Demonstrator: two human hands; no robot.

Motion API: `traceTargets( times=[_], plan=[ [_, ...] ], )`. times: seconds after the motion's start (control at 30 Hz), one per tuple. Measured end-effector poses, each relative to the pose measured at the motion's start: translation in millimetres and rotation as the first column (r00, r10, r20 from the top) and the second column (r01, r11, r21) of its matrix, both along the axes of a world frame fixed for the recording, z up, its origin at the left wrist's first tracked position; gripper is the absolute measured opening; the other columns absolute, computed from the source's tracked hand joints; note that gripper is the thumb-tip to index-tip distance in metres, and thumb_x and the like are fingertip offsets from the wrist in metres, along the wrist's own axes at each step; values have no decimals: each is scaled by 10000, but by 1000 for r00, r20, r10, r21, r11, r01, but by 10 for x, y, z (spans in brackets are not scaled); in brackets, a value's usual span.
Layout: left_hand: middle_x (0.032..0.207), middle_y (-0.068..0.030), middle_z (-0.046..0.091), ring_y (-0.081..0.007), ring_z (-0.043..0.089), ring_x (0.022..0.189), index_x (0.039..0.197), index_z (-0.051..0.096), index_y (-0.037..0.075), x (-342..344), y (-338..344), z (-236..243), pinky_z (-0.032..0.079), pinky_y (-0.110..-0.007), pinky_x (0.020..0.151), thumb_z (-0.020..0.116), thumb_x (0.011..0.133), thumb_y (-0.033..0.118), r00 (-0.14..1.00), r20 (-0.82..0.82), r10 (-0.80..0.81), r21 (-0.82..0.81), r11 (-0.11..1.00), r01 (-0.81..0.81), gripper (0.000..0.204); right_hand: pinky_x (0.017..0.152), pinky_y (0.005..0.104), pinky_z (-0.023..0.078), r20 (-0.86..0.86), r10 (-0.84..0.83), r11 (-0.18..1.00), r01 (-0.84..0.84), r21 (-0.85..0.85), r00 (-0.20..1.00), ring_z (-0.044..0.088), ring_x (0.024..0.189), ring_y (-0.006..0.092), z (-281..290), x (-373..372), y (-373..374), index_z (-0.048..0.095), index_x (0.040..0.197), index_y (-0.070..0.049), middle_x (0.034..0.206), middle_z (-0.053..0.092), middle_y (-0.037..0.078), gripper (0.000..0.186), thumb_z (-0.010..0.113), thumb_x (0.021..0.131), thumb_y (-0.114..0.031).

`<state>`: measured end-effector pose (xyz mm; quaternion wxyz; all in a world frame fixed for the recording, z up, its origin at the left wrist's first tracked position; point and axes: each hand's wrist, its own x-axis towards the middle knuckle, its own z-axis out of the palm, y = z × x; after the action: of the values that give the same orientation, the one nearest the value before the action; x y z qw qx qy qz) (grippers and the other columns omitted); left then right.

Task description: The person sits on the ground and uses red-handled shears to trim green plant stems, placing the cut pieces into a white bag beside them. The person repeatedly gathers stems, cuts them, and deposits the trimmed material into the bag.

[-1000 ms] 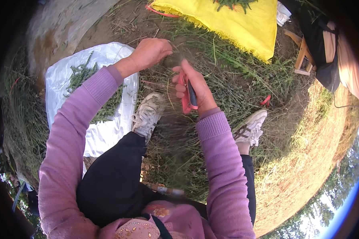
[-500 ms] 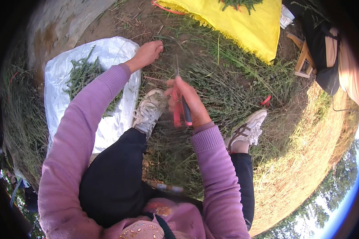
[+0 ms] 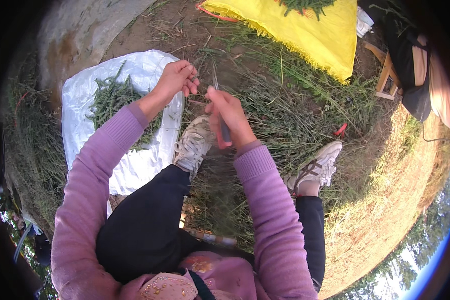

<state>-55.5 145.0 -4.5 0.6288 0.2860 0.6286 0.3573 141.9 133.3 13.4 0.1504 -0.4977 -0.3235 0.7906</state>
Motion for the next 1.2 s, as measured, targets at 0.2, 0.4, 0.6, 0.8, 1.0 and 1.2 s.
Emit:
traceTargets(
  times=[0.2, 0.4, 0.6, 0.8, 1.0, 1.2],
  plan=[
    [769, -102, 665, -173, 610, 505, 1027, 626, -21, -902, -241, 689, 474, -308, 463, 588, 932, 198, 620, -517, -590, -286, 802, 525, 241, 471, 241, 401, -135, -41, 999, 43, 13, 990, 456, 554, 82, 277, 217, -96, 501, 1200, -6, 856, 550, 44, 425, 468, 993, -376],
    [1044, -136, 602, -347, 607, 965, 1066, 619, 57, -362, 482, 106, 487, -446, 803, 698, 813, 198, 269, -955, -124, 112, 689, 716, 300, 492, 256, 405, -112, -75, 997, 72, -32, 991, 463, 567, 92, 358, 265, -164, 483, 1237, -11, 891, 556, 48, 450, 426, 1005, -392],
    [1076, -134, 546, -346, 610, 949, 954, 601, 51, -11, 624, -541, 488, -449, 796, 709, 776, 132, 322, -938, -124, 108, 781, 615, 223, 502, 250, 393, -98, -148, 987, 140, -81, 984, 462, 588, 96, 476, 560, -253, 467, 1265, -16, 928, 558, 53, 470, 414, 1008, -406],
    [856, -91, 694, -169, 606, 635, 963, 650, 46, -319, 697, -696, 485, -317, 562, 703, 817, 138, 692, -722, 17, 271, 927, 260, 181, 522, 260, 400, -187, -198, 976, 176, -128, 962, 471, 607, 109, 474, 639, -399, 461, 1270, -15, 944, 572, 56, 490, 429, 999, -422],
    [848, -62, 701, -21, 488, 513, 984, 627, 58, -567, 355, 339, 320, -163, 414, 598, 935, 111, 961, 277, -15, 253, 966, -58, 78, 529, 259, 401, -246, -175, 983, 155, -99, 953, 470, 609, 110, 568, 633, -364, 460, 1272, -11, 950, 575, 59, 490, 437, 997, -416],
    [829, -71, 698, -78, 565, 522, 1039, 650, -11, -1189, -547, 638, 434, -230, 467, 654, 870, 100, 529, -764, -369, 92, 749, 656, 202, 496, 237, 392, -55, -166, 986, 167, 11, 985, 468, 582, 90, 671, 1076, -291, 467, 1266, 7, 931, 567, 61, 479, 448, 994, -386]
  ],
)
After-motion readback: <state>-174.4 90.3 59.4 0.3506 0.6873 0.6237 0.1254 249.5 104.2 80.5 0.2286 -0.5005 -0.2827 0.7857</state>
